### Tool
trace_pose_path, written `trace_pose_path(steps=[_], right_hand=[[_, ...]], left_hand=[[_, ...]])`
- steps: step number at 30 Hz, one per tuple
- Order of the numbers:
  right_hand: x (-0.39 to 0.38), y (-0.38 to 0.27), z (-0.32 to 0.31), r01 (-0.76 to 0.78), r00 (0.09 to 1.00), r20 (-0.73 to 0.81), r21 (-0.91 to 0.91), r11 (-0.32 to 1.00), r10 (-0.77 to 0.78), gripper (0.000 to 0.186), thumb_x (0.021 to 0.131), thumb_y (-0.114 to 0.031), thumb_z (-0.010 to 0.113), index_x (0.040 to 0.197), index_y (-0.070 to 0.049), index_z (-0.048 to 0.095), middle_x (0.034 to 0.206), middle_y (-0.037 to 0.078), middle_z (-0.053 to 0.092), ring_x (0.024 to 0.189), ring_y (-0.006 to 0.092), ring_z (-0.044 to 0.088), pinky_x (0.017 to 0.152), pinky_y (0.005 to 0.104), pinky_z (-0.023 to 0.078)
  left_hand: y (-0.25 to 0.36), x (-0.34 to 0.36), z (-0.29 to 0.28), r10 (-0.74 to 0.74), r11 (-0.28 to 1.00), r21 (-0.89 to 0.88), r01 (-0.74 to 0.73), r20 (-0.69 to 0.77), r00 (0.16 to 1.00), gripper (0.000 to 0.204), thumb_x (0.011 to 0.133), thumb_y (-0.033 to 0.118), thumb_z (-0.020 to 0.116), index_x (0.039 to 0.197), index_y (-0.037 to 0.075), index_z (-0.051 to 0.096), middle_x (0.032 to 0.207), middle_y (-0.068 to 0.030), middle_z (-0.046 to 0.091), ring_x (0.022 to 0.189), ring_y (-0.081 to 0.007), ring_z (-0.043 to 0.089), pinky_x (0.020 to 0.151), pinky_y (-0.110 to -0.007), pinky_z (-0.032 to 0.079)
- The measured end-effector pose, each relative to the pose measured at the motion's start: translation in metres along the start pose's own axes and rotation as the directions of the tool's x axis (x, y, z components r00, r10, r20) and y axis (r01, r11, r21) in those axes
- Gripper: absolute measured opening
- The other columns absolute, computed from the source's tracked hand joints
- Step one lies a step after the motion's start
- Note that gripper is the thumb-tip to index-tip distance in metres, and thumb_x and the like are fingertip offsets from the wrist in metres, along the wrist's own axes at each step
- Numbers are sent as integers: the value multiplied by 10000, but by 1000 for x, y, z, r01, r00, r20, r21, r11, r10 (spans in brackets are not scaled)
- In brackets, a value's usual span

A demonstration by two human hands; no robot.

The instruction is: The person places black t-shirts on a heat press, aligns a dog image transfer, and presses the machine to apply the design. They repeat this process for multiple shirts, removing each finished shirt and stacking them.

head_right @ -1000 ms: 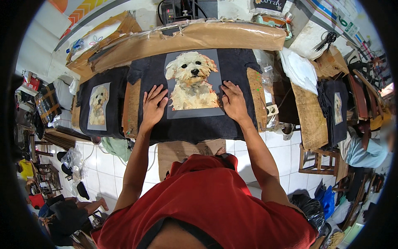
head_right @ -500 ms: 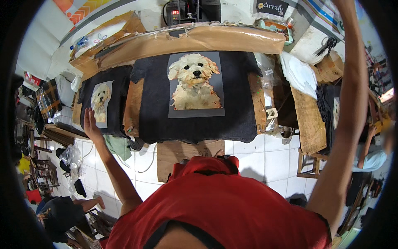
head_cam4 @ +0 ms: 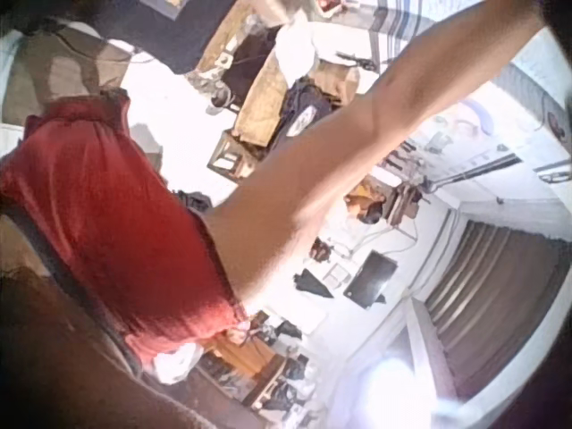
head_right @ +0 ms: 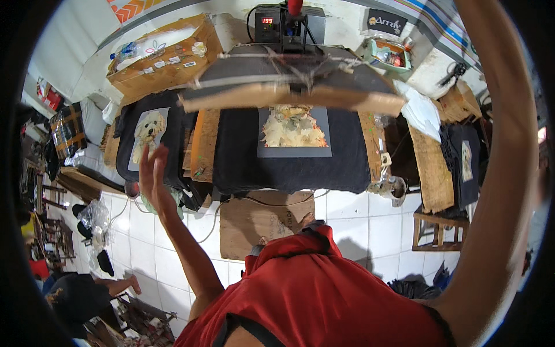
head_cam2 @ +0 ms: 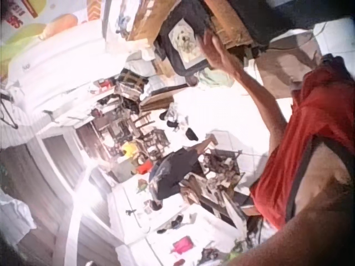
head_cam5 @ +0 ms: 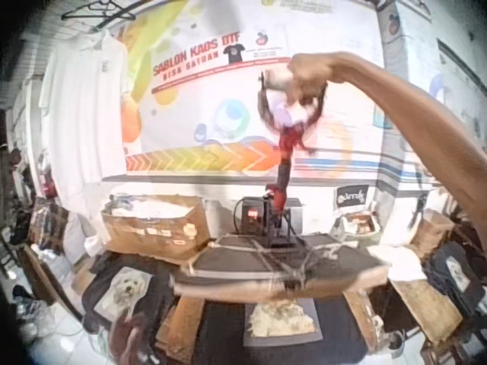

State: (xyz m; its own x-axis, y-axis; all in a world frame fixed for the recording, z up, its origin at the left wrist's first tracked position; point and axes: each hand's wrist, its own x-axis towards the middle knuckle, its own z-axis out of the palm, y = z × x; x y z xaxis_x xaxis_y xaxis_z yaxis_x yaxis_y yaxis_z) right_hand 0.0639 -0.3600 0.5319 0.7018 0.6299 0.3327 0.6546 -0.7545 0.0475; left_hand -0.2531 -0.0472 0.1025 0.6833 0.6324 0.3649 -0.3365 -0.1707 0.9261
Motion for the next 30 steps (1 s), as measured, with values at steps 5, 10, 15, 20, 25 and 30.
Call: trace_pose_path(steps=[5, 10, 15, 20, 25, 30], right_hand=[[-141, -75, 103, 117, 832, 513, 207, 971, -209, 268, 657, -197, 834, 781, 8, 713, 765, 102, 685, 675, 225, 628, 603, 362, 495], [-208, -120, 194, 60, 713, 653, 307, 950, -256, 281, 661, -214, 824, 804, -1, 709, 803, 104, 685, 714, 236, 634, 631, 369, 503], [-225, -132, 244, 50, 633, 719, 334, 941, -289, 295, 666, -230, 815, 828, -9, 706, 841, 106, 684, 754, 247, 640, 660, 376, 511], [-230, -133, 287, 52, 647, 632, 522, 851, -427, 310, 670, -247, 805, 851, -17, 703, 879, 108, 684, 793, 258, 646, 688, 384, 519], [-245, -137, 314, -4, 653, 661, 492, 871, -370, 326, 674, -263, 796, 874, -25, 699, 917, 110, 683, 832, 270, 653, 716, 391, 527], [-260, -141, 323, 39, 649, 680, 418, 907, -341, 342, 679, -279, 786, 898, -33, 696, 955, 112, 683, 872, 281, 659, 744, 398, 535]], left_hand=[[65, 23, 92, 353, 931, -221, -289, 357, 865, 403, 869, 211, 750, 1211, 16, 665, 1264, -157, 669, 1211, -298, 615, 1084, -404, 423], [91, -17, 188, 390, 857, -96, -506, 761, 518, 655, 816, 515, 773, 1140, -43, 662, 1060, -226, 701, 971, -363, 684, 960, -469, 488], [64, -31, 188, 424, 867, -80, -492, 637, 644, 723, 771, 608, 762, 1018, -66, 672, 927, -198, 670, 888, -331, 666, 1013, -536, 439], [5, -52, 184, 448, 860, -77, -505, 586, 675, 688, 754, 584, 785, 1029, -38, 682, 986, -163, 661, 834, -275, 652, 995, -546, 485], [-33, -61, 182, 626, 728, -85, -680, 488, 609, 540, 746, 481, 820, 1018, 29, 703, 970, -110, 678, 828, -241, 659, 838, -411, 540], [-23, -59, 180, 616, 738, -84, -669, 488, 618, 522, 720, 437, 853, 1043, 53, 709, 993, -91, 689, 820, -225, 654, 804, -376, 530]])
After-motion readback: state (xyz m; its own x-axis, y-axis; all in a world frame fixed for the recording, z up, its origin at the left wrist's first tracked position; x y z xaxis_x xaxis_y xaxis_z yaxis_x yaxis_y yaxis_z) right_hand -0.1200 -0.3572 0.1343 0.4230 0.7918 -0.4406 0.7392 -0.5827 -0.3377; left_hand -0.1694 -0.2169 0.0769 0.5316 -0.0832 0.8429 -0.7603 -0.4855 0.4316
